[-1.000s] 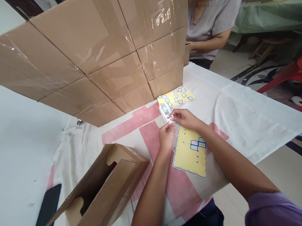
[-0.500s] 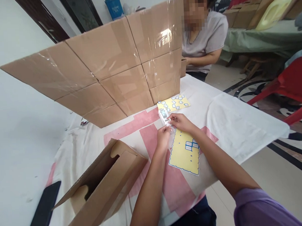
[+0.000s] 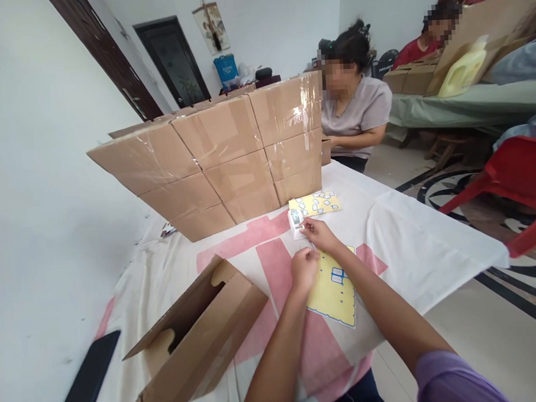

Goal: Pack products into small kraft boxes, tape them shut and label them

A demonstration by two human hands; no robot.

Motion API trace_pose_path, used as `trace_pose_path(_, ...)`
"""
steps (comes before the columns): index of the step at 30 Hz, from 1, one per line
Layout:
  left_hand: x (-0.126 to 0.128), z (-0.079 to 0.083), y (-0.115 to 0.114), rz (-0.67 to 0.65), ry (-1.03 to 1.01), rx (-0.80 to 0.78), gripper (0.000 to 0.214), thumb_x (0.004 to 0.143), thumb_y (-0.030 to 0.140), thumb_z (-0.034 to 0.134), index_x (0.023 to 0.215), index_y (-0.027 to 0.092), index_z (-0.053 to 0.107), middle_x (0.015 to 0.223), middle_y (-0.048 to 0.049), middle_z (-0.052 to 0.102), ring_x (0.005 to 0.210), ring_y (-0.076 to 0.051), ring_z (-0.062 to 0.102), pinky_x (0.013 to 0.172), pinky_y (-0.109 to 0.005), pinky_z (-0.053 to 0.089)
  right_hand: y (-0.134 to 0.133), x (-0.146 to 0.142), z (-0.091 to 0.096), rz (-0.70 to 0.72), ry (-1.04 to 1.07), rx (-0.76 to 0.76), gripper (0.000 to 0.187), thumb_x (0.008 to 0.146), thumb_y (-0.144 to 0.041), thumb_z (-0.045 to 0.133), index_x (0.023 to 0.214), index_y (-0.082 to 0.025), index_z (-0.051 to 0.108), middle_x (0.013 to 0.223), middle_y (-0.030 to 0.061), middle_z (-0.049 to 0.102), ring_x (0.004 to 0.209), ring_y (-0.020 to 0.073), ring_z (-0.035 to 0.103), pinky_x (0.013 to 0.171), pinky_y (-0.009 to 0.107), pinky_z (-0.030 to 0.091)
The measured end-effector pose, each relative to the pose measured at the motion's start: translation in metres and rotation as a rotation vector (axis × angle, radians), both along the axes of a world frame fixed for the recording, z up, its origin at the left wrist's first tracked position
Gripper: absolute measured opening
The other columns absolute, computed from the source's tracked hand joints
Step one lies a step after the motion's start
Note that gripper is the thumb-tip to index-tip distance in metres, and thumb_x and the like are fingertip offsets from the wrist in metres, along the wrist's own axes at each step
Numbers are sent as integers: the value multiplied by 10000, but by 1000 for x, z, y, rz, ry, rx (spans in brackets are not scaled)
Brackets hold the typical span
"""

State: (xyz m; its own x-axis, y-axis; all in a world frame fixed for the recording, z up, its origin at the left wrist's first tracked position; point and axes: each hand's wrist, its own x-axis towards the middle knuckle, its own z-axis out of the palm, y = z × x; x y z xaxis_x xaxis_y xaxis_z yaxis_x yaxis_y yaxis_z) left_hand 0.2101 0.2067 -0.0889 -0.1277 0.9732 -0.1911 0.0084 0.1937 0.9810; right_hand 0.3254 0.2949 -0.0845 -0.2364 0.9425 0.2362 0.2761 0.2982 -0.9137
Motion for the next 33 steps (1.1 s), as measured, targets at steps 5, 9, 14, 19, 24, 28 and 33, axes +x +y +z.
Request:
trace_pose_path(5, -12, 7, -9, 42, 52, 108, 341, 944, 452, 604, 779, 154, 588, 682, 44, 522, 595, -91, 485, 588, -247, 436, 4, -7, 2, -28, 53, -33, 255, 796, -410, 635, 913, -183, 628, 672, -43, 556, 504, 132, 537, 606, 292, 450)
trace_pose_path(9, -32, 31, -19, 122, 76, 204, 379, 937, 468, 550, 692, 179, 548, 601, 64, 368, 576, -93, 350, 573, -242, 303, -4, -3, 18, -98, 107, -59, 239, 812, -416, 628, 892, -195, 583, 626, -43, 571, 465, 139, 550, 554, 286, 435)
trace_pose_path(14, -45, 76, -64, 129, 105, 285, 399, 946, 470, 507, 659, 197, 464, 622, 59, 326, 605, -99, 310, 575, -243, 266, -43, -4, 73, 82, 148, -27, 276, 869, -446, 640, 780, -190, 591, 643, -25, 556, 517, 108, 500, 545, 260, 406)
trace_pose_path(19, -70, 109, -112, 153, 180, 298, 411, 953, 454, 516, 646, 200, 416, 624, 57, 284, 601, -97, 267, 556, -242, 244, -103, -30, 133, 433, 101, 71, 147, 876, -287, 669, 967, -186, 724, 847, 29, 633, 720, 131, 555, 605, 247, 416)
trace_pose_path(24, -99, 111, -144, 181, 304, 324, 401, 958, 454, 506, 666, 181, 529, 607, 34, 424, 602, -104, 372, 580, -232, 317, -145, -71, 162, 521, 16, 102, 102, 814, -118, 653, 877, -182, 701, 805, -1, 617, 678, 111, 532, 587, 231, 397)
trace_pose_path(28, -118, 108, -168, 218, 263, 274, 406, 898, 519, 586, 712, 166, 663, 629, -7, 575, 650, -152, 537, 622, -232, 436, -171, -93, 177, 496, -68, 165, 134, 808, -54, 607, 794, -176, 658, 759, -27, 596, 676, 98, 534, 622, 219, 406)
trace_pose_path(33, -142, 108, -195, 327, 219, 194, 420, 794, 590, 680, 750, 175, 727, 684, -15, 644, 717, -180, 582, 626, -219, 462, -191, -113, 190, 607, -243, 244, 113, 857, -98, 606, 784, -181, 631, 834, -16, 615, 776, 109, 578, 725, 227, 440)
